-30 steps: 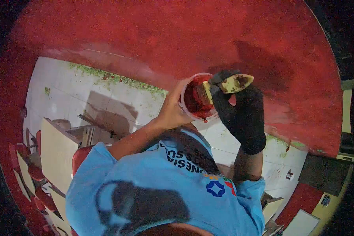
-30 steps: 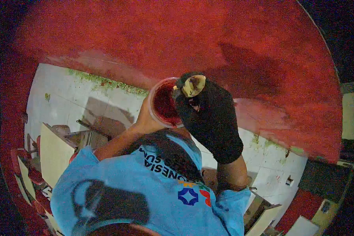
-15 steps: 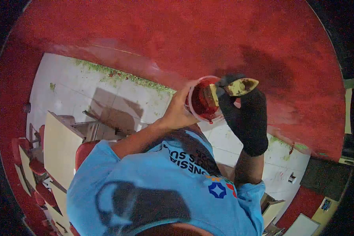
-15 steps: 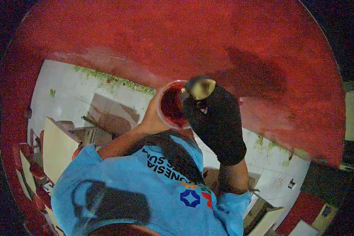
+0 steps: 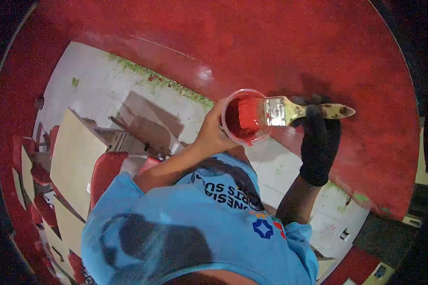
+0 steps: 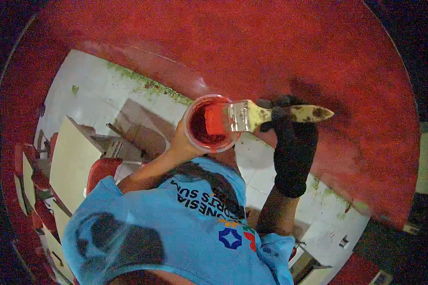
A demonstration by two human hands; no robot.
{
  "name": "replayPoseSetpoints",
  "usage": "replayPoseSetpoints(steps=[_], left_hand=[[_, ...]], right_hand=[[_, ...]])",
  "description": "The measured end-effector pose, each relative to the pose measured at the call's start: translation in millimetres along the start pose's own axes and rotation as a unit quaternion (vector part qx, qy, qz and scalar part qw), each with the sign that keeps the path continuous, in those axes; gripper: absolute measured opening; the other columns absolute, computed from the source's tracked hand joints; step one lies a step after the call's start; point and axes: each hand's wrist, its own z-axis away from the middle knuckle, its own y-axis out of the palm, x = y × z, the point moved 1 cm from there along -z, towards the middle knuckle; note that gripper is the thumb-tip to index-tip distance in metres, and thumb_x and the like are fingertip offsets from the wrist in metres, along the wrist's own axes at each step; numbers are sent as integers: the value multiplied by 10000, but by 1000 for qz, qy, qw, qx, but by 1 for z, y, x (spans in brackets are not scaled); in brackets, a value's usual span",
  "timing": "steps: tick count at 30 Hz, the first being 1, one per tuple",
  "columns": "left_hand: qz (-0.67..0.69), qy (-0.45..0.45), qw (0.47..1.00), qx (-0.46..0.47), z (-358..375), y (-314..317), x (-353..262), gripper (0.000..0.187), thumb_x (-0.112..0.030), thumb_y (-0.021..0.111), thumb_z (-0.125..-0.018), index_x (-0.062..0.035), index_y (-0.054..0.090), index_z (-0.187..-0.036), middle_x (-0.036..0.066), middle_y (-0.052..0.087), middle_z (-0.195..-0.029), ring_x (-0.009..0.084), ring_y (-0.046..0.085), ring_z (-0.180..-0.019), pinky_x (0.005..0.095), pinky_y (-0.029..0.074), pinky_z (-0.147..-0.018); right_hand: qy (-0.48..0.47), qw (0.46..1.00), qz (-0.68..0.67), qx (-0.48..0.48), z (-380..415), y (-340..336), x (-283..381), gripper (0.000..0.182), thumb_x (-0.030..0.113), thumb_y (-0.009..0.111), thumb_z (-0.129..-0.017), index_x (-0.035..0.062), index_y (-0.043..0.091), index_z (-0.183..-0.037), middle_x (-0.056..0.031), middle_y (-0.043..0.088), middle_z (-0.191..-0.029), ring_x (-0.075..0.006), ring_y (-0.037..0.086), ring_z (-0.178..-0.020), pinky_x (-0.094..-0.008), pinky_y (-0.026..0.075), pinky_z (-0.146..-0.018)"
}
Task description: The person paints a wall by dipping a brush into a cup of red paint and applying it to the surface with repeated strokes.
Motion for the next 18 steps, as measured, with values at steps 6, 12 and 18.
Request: replayPoseSetpoints(steps=[6, 12, 18], left_hand=[[-28, -22, 998, -43, 9, -13, -8, 770, -135, 811, -529, -31, 420, -1184, 110, 505, -1142, 216, 496, -1066, 339, 393, -913], [-64, 11, 994, -91, 10, -27, 5, 769, -113, 807, -523, -32, 418, -1181, 103, 505, -1149, 217, 503, -1054, 337, 400, -908], [-210, 26, 970, -120, 3, -48, -5, 849, -98, 822, -506, -35, 350, -1209, 137, 467, -1188, 239, 471, -1091, 365, 392, -927]], right_hand=[[-223, 926, 300, 47, 0, 4, -6, 332, 49, 608, -717, 32, 550, -1044, -135, 578, -1008, -293, 548, -912, -369, 442, -772], [-268, 911, 293, 113, -7, 32, -21, 204, 87, 492, -857, -3, 530, -1036, -140, 564, -1016, -234, 555, -888, -330, 471, -747], [289, 824, -464, 149, -14, 84, -38, 218, 103, 513, -854, -18, 492, -1034, -121, 559, -970, -218, 558, -880, -322, 467, -759]])
